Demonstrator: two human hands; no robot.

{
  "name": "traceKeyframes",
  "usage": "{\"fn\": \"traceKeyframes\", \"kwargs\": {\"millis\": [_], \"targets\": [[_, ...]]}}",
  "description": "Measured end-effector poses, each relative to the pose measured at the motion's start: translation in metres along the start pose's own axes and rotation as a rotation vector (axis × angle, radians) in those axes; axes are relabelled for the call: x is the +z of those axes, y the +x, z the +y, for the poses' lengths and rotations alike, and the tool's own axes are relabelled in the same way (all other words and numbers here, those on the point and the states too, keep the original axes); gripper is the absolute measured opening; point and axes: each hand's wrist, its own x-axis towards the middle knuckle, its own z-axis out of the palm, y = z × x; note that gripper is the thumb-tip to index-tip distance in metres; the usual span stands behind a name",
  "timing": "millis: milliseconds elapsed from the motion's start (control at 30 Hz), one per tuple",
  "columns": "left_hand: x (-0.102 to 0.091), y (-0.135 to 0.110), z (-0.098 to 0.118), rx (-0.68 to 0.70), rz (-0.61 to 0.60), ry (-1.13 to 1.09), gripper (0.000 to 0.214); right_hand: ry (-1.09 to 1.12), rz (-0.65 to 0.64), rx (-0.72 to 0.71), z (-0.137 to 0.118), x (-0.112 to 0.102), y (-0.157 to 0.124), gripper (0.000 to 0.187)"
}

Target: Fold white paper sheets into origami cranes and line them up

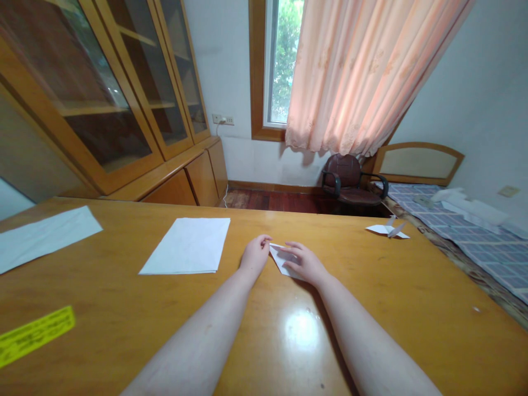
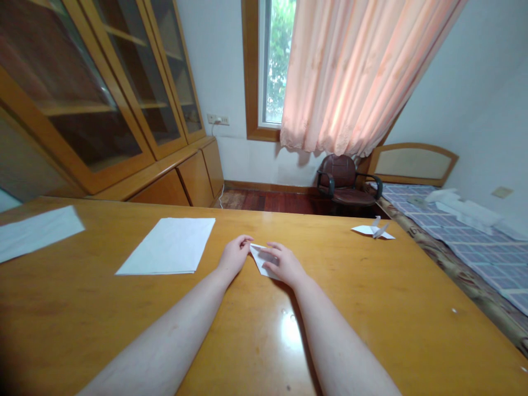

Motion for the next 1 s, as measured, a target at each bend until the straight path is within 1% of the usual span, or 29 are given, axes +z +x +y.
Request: {"fn": "traceKeyframes", "kwargs": {"millis": [100,167,200,267,367,433,467,500,533,600,633,667,800,900,1000], "targets": [[0.002,0.002,-0.003,-0.091,-0.011,-0.082,0.026,0.029,0.026,-0.002,0.001,0.0,0.0,0.057],[0.003,0.002,-0.003,-0.152,-0.024,-0.139,0.026,0.017,0.007,-0.003,-0.001,0.0,-0.001,0.068],[0.004,0.003,-0.003,-0.177,-0.022,-0.168,0.026,-0.004,-0.011,-0.007,-0.002,-0.001,-0.001,0.07],[0.003,0.003,-0.002,-0.221,-0.003,-0.217,0.024,-0.077,-0.047,-0.038,-0.004,-0.001,-0.001,0.065],[0.002,0.005,0.001,-0.277,0.034,-0.245,0.02,-0.195,-0.073,-0.11,-0.007,-0.002,-0.002,0.049],[0.002,0.006,0.003,-0.301,0.056,-0.252,0.018,-0.231,-0.098,-0.149,-0.008,-0.002,-0.002,0.038],[0.002,0.006,0.003,-0.31,0.068,-0.265,0.017,-0.232,-0.113,-0.157,-0.009,-0.002,-0.003,0.036],[0.002,0.007,0.002,-0.315,0.077,-0.287,0.017,-0.226,-0.129,-0.158,-0.01,-0.002,-0.003,0.037],[0.003,0.007,0.001,-0.316,0.081,-0.317,0.017,-0.217,-0.147,-0.156,-0.01,-0.001,-0.004,0.043],[0.006,0.008,-0.001,-0.31,0.084,-0.39,0.017,-0.201,-0.177,-0.146,-0.012,-0.001,-0.004,0.061],[0.007,0.008,-0.003,-0.302,0.083,-0.431,0.017,-0.197,-0.187,-0.141,-0.012,0.0,-0.004,0.065],[0.009,0.008,-0.004,-0.294,0.081,-0.475,0.018,-0.195,-0.193,-0.134,-0.013,0.0,-0.004,0.065],[0.014,0.009,-0.009,-0.259,0.055,-0.625,0.031,-0.176,-0.165,-0.1,-0.015,0.0,-0.001,0.05],[0.016,0.01,-0.013,-0.218,0.051,-0.636,0.042,-0.128,-0.122,-0.07,-0.017,-0.001,0.0,0.042],[0.018,0.011,-0.017,-0.171,0.058,-0.594,0.051,-0.059,-0.054,0.007,-0.017,-0.003,-0.001,0.038]]}}
